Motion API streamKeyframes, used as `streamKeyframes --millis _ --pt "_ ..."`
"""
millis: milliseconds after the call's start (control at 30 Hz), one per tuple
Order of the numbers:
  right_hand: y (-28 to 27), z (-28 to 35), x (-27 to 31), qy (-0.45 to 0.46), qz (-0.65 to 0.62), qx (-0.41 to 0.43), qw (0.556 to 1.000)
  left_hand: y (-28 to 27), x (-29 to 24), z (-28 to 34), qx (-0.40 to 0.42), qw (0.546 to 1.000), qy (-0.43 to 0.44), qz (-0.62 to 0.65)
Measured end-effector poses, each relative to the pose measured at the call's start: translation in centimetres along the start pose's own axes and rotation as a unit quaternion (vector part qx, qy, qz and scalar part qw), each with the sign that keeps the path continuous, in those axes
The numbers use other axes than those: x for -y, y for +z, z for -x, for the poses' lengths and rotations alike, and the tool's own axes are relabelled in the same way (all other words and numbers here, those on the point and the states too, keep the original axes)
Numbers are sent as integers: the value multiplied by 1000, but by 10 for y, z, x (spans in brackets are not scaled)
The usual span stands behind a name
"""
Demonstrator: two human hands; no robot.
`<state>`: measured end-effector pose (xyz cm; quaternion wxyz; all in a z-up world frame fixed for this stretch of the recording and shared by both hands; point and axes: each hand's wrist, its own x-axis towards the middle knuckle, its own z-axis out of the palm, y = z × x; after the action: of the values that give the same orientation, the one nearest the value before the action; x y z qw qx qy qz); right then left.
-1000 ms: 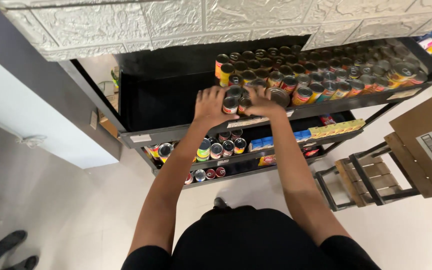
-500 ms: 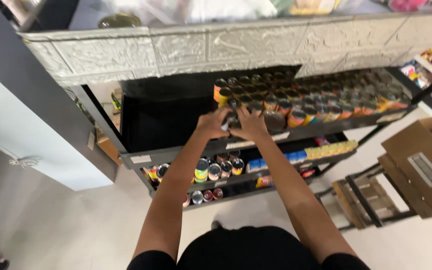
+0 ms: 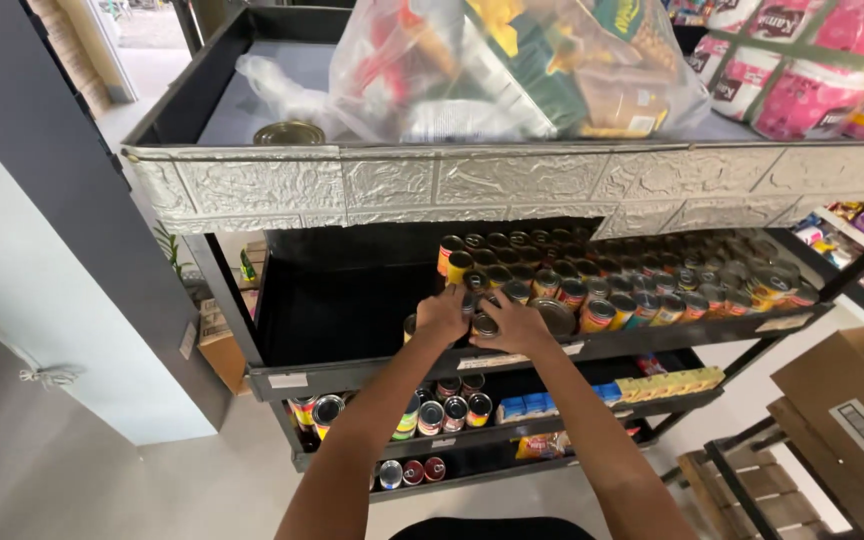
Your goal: The person picks up several cans from a shelf, places them into a cardboard box, and then rearranges cans on the shelf by hand.
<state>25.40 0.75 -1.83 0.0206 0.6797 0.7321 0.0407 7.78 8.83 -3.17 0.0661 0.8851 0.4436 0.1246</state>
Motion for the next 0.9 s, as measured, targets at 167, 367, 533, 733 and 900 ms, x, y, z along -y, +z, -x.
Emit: streamKeyframes --millis 167,367,533,733,900 --pt "-10 6 4 -17 20 -30 999 -63 -21 41 65 993 -52 -86" --pt "-10 7 11 -23 -24 -80 996 -53 -11 53 46 995 -74 -48" --pt "-12 10 9 -48 -51 -84 994 -23 8 44 -14 999 -31 -25" --pt "-16 21 10 -70 -163 -275 945 -53 30 69 -140 989 6 40" --pt "-22 23 13 -64 -244 -406 878 -88 40 90 -218 969 -27 117"
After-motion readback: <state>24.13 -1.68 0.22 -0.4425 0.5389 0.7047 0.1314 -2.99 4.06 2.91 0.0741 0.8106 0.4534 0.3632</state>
